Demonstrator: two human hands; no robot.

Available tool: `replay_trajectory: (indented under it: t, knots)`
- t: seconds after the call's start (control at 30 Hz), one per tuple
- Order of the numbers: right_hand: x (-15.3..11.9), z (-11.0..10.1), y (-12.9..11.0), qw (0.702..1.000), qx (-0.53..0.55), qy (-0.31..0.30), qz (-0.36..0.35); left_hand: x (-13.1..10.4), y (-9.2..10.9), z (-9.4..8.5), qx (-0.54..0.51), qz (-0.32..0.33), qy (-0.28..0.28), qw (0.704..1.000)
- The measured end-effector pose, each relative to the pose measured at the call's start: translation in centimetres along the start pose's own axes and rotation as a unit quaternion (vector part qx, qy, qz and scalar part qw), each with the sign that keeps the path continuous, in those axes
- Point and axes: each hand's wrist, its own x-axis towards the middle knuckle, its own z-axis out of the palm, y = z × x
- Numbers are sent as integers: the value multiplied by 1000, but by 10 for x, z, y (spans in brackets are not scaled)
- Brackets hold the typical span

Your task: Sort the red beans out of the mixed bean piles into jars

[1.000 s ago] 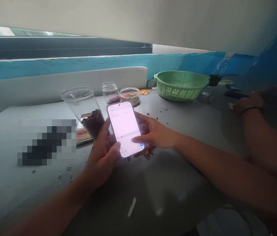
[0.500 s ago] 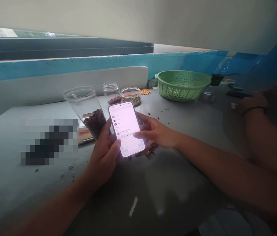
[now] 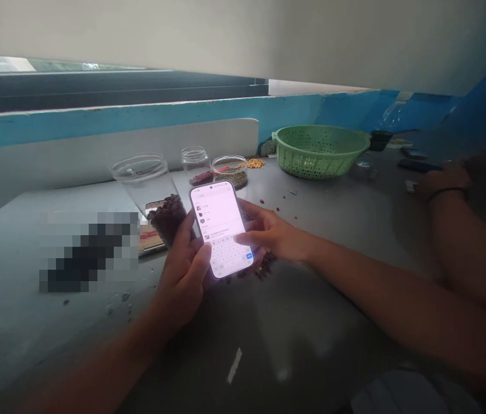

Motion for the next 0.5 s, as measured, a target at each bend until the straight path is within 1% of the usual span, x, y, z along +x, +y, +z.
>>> replay_trajectory:
  t: [0.07, 0.37, 0.5]
  knots:
    - [0, 0, 0, 1000, -1, 1, 2, 0, 0, 0, 0, -18, 1, 1000]
    - [0, 1, 0, 1000, -2, 7, -4, 1, -1, 0, 15, -18, -5, 1000]
    - [0, 2, -1, 1000, 4, 5, 1, 1, -2, -1, 53, 5, 17, 998]
